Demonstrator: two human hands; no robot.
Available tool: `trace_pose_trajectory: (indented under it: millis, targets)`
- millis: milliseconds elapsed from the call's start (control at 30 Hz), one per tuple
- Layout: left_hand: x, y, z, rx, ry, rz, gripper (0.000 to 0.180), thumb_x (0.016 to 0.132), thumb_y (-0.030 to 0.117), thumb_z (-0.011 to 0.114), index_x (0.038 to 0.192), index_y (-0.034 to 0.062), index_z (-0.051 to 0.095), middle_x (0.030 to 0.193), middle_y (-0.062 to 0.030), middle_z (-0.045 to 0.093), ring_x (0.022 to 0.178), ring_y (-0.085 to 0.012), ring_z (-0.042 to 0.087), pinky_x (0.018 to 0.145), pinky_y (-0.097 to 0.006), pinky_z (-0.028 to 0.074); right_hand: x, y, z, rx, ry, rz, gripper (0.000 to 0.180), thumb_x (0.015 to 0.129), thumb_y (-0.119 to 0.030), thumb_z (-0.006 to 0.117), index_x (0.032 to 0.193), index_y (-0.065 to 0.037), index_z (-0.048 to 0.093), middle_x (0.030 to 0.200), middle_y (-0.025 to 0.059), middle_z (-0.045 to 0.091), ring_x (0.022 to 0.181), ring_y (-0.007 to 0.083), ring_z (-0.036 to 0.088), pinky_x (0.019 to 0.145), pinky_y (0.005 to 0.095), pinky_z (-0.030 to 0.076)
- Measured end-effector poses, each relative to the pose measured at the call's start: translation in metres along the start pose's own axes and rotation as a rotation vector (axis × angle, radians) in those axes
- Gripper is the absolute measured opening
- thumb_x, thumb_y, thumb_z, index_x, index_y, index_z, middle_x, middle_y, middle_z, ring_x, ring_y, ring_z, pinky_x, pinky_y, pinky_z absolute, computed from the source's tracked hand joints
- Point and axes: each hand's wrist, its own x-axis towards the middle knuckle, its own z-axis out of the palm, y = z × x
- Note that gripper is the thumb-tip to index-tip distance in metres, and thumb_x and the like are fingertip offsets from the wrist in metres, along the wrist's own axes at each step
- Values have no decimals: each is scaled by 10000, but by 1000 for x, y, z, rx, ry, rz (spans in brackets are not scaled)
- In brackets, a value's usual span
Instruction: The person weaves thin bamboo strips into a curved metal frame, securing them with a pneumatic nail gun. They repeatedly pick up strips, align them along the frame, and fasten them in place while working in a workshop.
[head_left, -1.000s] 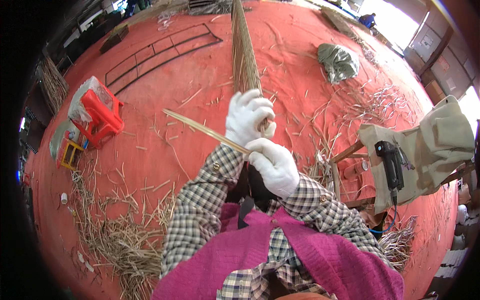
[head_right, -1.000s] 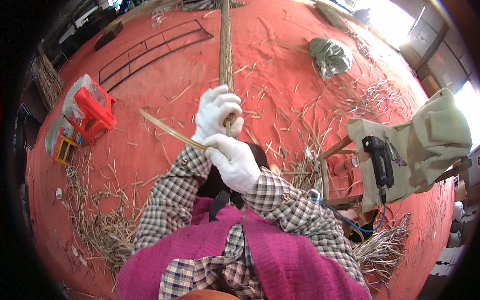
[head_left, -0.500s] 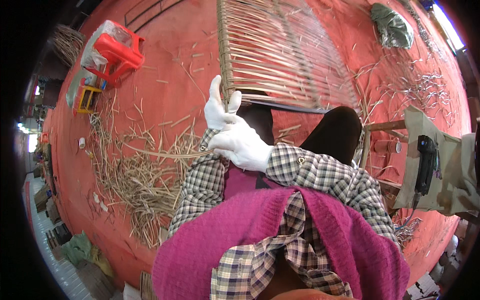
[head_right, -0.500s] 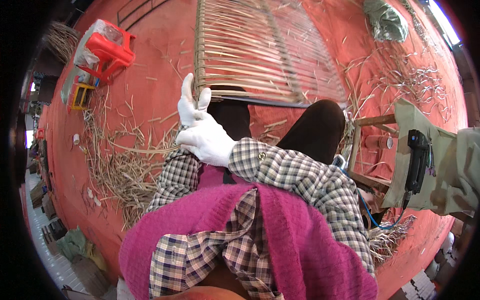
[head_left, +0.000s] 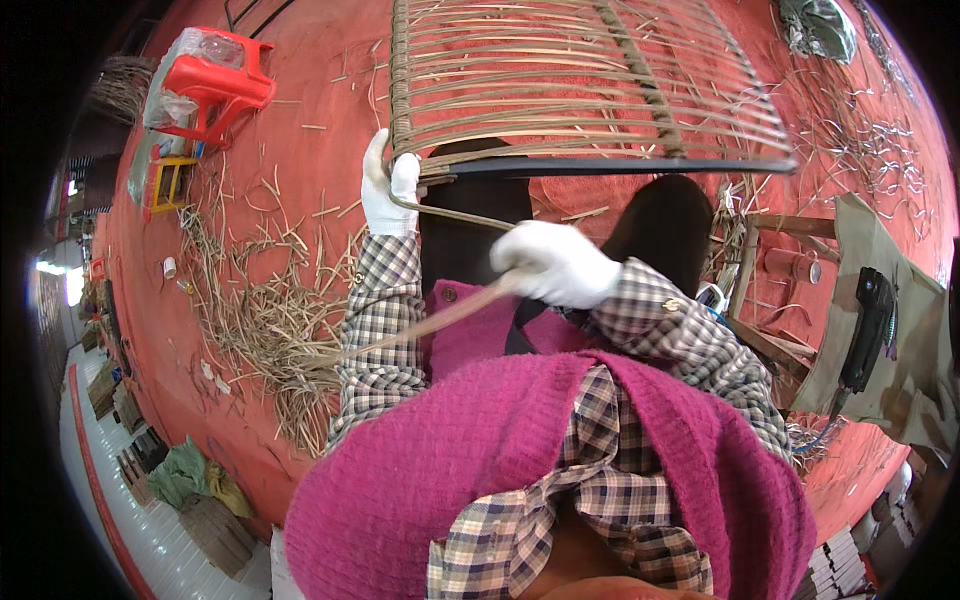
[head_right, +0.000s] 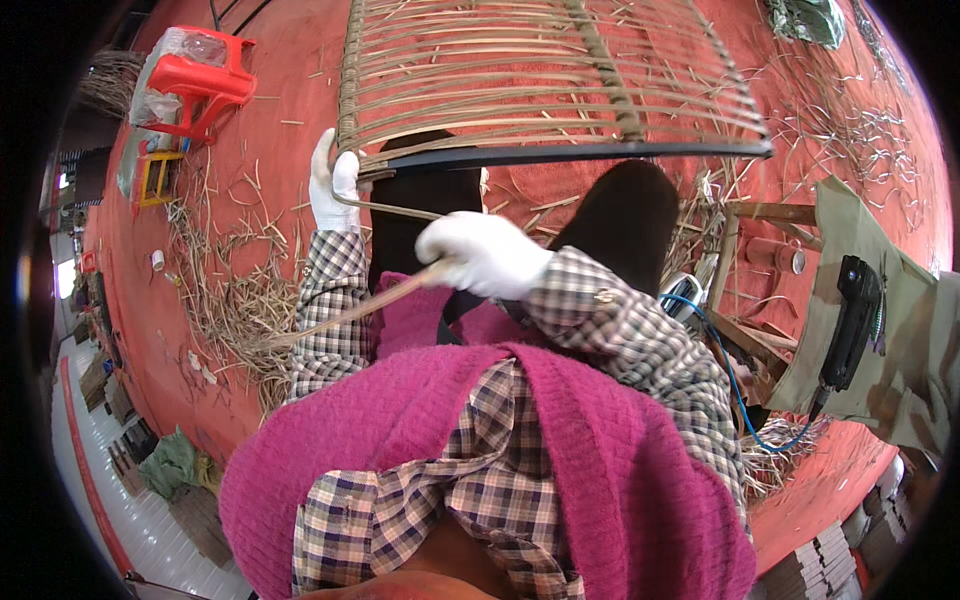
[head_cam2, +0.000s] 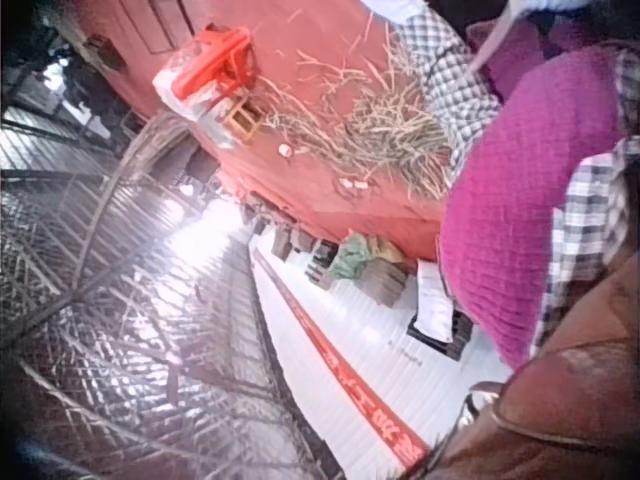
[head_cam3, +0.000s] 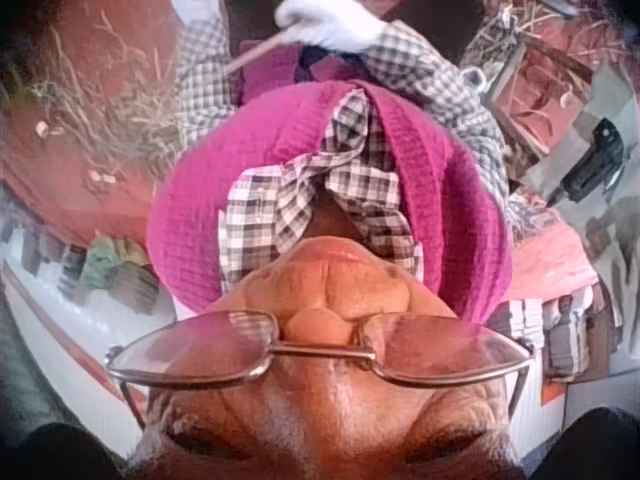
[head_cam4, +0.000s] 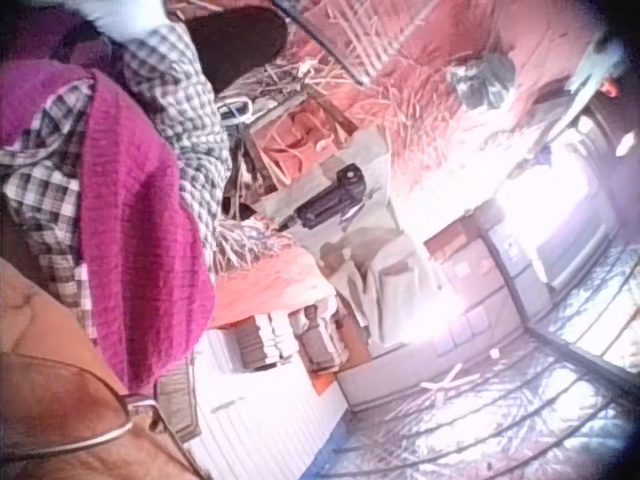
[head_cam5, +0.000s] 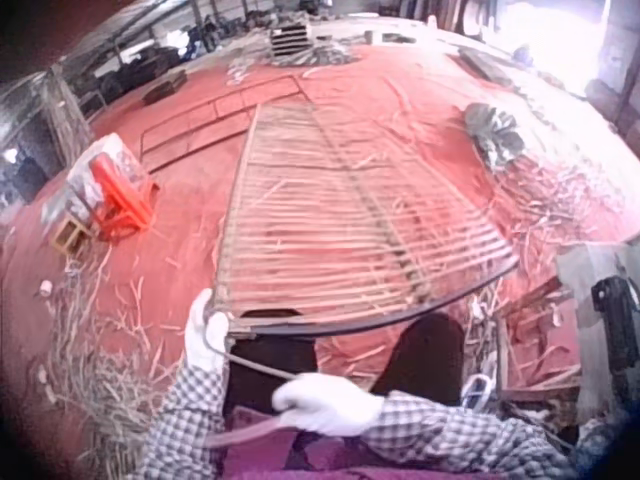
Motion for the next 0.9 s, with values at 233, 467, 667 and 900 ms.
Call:
trace_pose_trajectory:
  millis: [233, 467, 667, 900]
  targets:
    - [-4, -1, -18, 8, -52, 131, 493, 910, 127, 540, 1375, 44, 401, 1035, -66, 588, 867, -122, 576, 755, -257, 502, -104, 76, -107, -312, 774, 391, 520, 697, -210, 766, 1155, -89, 552, 1071, 60, 578, 1007, 204, 541, 876, 350, 450]
    - [-16, 13, -20, -4, -25, 29, 459, 918, 138, 535, 1348, 14, 438, 1057, -53, 588, 879, -103, 557, 787, -243, 475, -111, 112, -166, -1189, 85, 684, 462, 714, -562, 662, 954, -167, 666, 893, 67, 672, 930, 273, 610, 875, 441, 393]
    - [-16, 7, -45, 4, 194, 39, 400, 927, 156, 566, 1311, 55, 515, 990, -24, 632, 817, -78, 573, 736, -217, 481, -103, 118, -160, -1011, -38, 527, 495, 689, -541, 692, 940, -116, 670, 846, 109, 669, 861, 310, 611, 859, 442, 406]
    - [-42, 14, -59, 1281, 258, 309, 214, 919, 299, 519, 974, 146, 658, 785, -40, 642, 726, -251, 642, 611, -357, 485, -91, 119, -159, -1060, 72, 629, 465, 717, -459, 713, 967, -69, 665, 929, 157, 672, 919, 330, 624, 822, 429, 468]
